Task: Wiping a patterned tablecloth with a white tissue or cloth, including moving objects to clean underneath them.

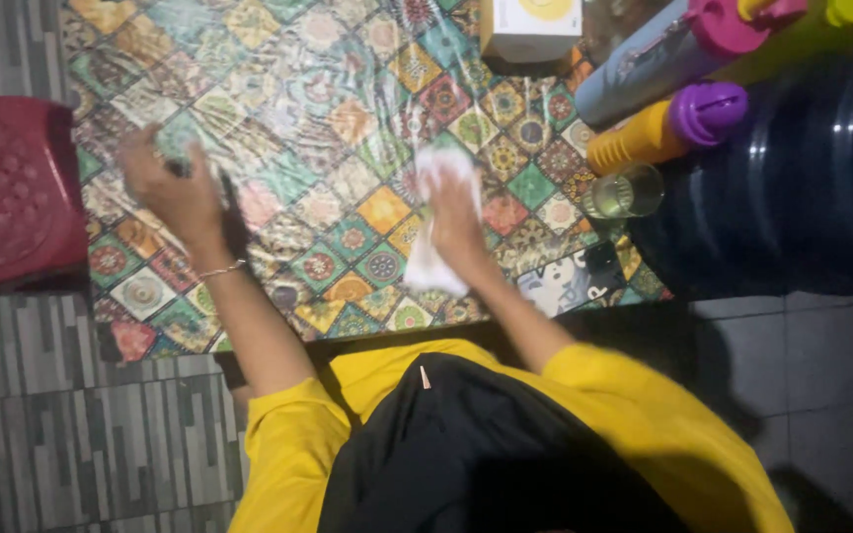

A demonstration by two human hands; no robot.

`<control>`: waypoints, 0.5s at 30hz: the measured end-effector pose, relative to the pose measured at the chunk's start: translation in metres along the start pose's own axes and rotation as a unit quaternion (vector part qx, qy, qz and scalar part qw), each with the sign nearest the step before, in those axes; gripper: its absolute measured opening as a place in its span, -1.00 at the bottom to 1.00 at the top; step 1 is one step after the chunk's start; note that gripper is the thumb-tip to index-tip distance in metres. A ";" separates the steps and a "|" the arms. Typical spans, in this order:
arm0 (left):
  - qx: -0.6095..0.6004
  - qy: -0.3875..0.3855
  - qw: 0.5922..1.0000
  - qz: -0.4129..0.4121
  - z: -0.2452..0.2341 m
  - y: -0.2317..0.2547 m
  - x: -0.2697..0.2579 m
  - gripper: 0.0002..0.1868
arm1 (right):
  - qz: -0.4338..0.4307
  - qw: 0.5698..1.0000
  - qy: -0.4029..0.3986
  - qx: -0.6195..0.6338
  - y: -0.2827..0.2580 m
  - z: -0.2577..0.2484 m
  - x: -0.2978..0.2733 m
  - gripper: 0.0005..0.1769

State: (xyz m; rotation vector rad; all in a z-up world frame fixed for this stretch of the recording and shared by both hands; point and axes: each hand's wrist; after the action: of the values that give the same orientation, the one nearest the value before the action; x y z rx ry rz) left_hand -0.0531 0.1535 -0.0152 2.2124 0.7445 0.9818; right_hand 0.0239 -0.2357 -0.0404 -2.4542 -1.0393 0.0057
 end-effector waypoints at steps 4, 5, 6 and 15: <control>0.114 0.058 0.992 -0.002 -0.032 -0.043 -0.001 -0.56 | -0.001 0.997 0.074 -0.001 0.051 0.008 0.080 -0.22; 0.129 0.083 0.988 -0.011 -0.036 -0.050 -0.002 -0.55 | 0.005 0.995 0.100 0.015 0.056 0.004 0.104 -0.24; 0.127 0.085 0.988 -0.012 -0.039 -0.050 -0.002 -0.55 | 0.003 0.995 0.101 0.013 0.060 0.006 0.113 -0.24; 0.049 0.111 0.984 -0.128 -0.043 -0.067 0.007 -0.59 | 0.042 0.999 0.029 -0.004 -0.023 -0.003 0.013 -0.11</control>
State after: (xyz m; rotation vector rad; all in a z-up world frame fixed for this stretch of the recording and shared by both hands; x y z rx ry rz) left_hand -0.0995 0.2156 -0.0362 2.0420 1.1691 1.0906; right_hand 0.0183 -0.2142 -0.0253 -2.4885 -0.9132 -0.0422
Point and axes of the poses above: each hand's wrist, its own x-axis towards the middle knuckle, its own z-axis out of the palm, y = z × x, and after that the axes turned 7 degrees about -z, right-handed
